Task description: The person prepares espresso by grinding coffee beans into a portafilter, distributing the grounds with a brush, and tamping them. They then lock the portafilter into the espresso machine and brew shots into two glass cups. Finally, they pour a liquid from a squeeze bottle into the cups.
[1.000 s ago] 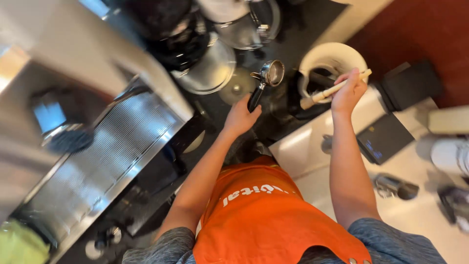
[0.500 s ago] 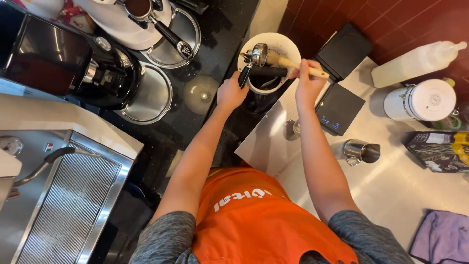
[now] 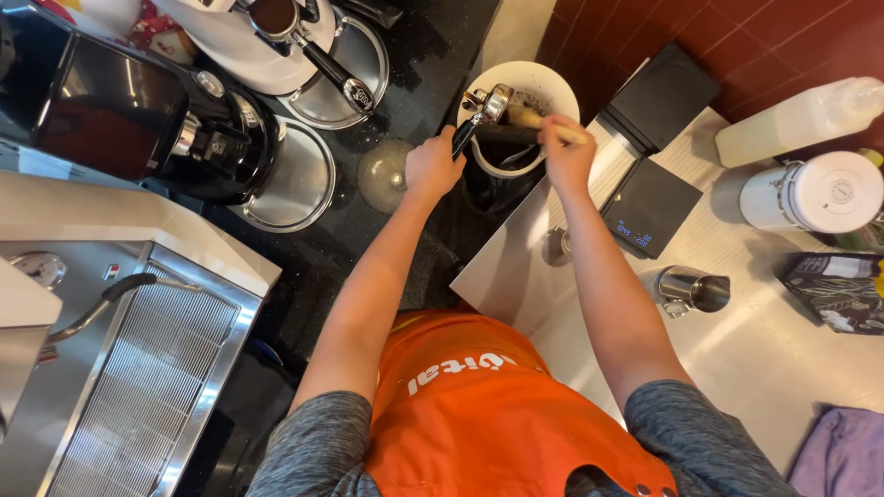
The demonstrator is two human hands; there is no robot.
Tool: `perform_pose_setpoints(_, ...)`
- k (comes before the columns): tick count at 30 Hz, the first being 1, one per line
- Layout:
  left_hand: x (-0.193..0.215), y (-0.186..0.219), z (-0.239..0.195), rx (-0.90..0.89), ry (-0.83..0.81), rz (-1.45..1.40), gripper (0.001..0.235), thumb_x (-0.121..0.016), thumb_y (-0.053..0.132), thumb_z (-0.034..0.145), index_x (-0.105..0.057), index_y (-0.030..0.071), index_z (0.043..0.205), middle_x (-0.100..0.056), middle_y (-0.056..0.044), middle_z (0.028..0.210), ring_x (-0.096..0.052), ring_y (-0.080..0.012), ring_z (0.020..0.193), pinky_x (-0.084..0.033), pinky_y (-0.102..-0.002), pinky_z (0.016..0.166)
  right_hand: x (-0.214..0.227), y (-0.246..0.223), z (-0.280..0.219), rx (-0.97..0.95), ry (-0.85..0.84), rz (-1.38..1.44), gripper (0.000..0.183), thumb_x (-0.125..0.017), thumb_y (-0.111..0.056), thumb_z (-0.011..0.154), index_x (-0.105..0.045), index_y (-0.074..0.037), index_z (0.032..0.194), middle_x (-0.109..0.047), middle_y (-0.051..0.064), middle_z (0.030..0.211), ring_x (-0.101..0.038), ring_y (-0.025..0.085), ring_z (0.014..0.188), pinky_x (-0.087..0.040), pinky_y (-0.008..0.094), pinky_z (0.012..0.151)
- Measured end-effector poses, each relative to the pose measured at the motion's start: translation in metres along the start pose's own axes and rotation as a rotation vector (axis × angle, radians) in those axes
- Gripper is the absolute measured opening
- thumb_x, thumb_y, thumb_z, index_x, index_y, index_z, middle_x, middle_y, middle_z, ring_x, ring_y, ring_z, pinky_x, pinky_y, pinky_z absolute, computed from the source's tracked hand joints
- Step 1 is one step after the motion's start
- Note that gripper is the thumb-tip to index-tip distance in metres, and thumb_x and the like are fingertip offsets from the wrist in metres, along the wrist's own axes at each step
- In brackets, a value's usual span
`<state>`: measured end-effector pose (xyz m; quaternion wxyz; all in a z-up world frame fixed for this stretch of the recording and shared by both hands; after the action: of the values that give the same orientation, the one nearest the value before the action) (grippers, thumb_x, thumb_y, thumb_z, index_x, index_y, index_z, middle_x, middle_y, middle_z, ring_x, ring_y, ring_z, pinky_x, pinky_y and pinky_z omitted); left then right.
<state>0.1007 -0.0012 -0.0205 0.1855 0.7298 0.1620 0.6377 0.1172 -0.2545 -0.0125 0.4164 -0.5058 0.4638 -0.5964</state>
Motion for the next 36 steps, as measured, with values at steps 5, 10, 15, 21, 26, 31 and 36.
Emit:
perform_pose_setpoints(5, 0.008, 0.001, -0.001, 0.021, -0.013, 0.000, 0.037, -0.076, 0.028, 0.086, -0.055, 0.009, 0.110, -0.072, -0.017, 0.088, -0.071, -0.0399, 0.083, -0.056, -0.051, 0.072, -0.003, 0.016, 0.000, -0.006, 0.057, 0.176, 0.015, -0.068, -0.011, 0.102, -0.075, 0.002, 0.107, -0.076, 0.009, 0.084, -0.072, 0.012, 0.074, -0.055, 0.023, 0.068)
perform_pose_setpoints(10, -0.010, -0.019, -0.011, 0.086, -0.010, -0.376, 0.026, -0.078, 0.022, 0.084, -0.062, 0.005, 0.095, -0.069, -0.014, 0.075, -0.069, -0.0305, 0.064, -0.056, -0.043, 0.057, 0.025, -0.009, 0.004, 0.170, 0.129, 0.085, 0.014, -0.069, -0.009, 0.104, -0.075, 0.002, 0.109, -0.077, 0.010, 0.094, -0.072, 0.013, 0.079, -0.057, 0.024, 0.071)
perform_pose_setpoints(15, -0.065, -0.011, -0.025, 0.119, -0.264, -1.233, 0.013, -0.068, 0.005, 0.087, -0.063, 0.002, 0.099, -0.059, -0.003, 0.064, -0.055, -0.0133, 0.042, -0.043, -0.030, 0.040, 0.015, -0.054, -0.012, 0.036, 0.033, 0.534, 0.010, -0.064, -0.015, 0.106, -0.061, -0.006, 0.104, -0.071, 0.008, 0.081, -0.068, 0.015, 0.065, -0.054, 0.026, 0.062)
perform_pose_setpoints(21, -0.047, 0.024, -0.033, 0.007, -0.265, -1.305, 0.012, -0.069, 0.004, 0.088, -0.063, 0.002, 0.098, -0.058, -0.001, 0.065, -0.055, -0.0108, 0.045, -0.044, -0.028, 0.044, 0.019, -0.073, -0.010, 0.146, 0.060, 0.466, 0.016, -0.069, -0.010, 0.107, -0.059, -0.003, 0.097, -0.070, 0.010, 0.082, -0.065, 0.012, 0.067, -0.054, 0.025, 0.059)
perform_pose_setpoints(26, -0.026, 0.039, -0.035, -0.053, -0.212, -1.203, 0.013, -0.069, 0.006, 0.086, -0.062, 0.002, 0.096, -0.057, 0.000, 0.065, -0.054, -0.0091, 0.046, -0.043, -0.027, 0.045, 0.021, -0.119, -0.016, 0.188, 0.075, 0.313, 0.016, -0.071, -0.007, 0.105, -0.059, -0.002, 0.096, -0.072, 0.011, 0.086, -0.068, 0.011, 0.070, -0.055, 0.024, 0.062)
perform_pose_setpoints(31, -0.009, 0.035, -0.033, -0.082, -0.143, -1.048, 0.014, -0.068, 0.009, 0.086, -0.060, 0.002, 0.094, -0.057, 0.000, 0.065, -0.055, -0.0090, 0.048, -0.045, -0.028, 0.046, 0.009, -0.105, 0.010, 0.108, -0.014, 0.239, 0.017, -0.072, -0.006, 0.103, -0.060, -0.002, 0.091, -0.072, 0.010, 0.080, -0.065, 0.009, 0.065, -0.052, 0.022, 0.057)
perform_pose_setpoints(36, 0.007, 0.023, -0.020, -0.092, -0.053, -0.831, 0.017, -0.069, 0.012, 0.082, -0.061, 0.001, 0.092, -0.057, -0.004, 0.061, -0.059, -0.0139, 0.049, -0.048, -0.032, 0.049, -0.012, -0.089, 0.036, 0.053, -0.206, 0.278, 0.017, -0.072, -0.007, 0.103, -0.060, -0.003, 0.092, -0.071, 0.009, 0.082, -0.061, 0.007, 0.064, -0.047, 0.020, 0.057)
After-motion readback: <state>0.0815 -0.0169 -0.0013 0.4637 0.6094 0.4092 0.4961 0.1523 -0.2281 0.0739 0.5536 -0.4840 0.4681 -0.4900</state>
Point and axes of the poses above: each hand's wrist, its own z-axis towards the middle knuckle, its own x-axis out of the back of the hand, y = z × x, the point moved 10 cm from there along z, towards the middle knuckle
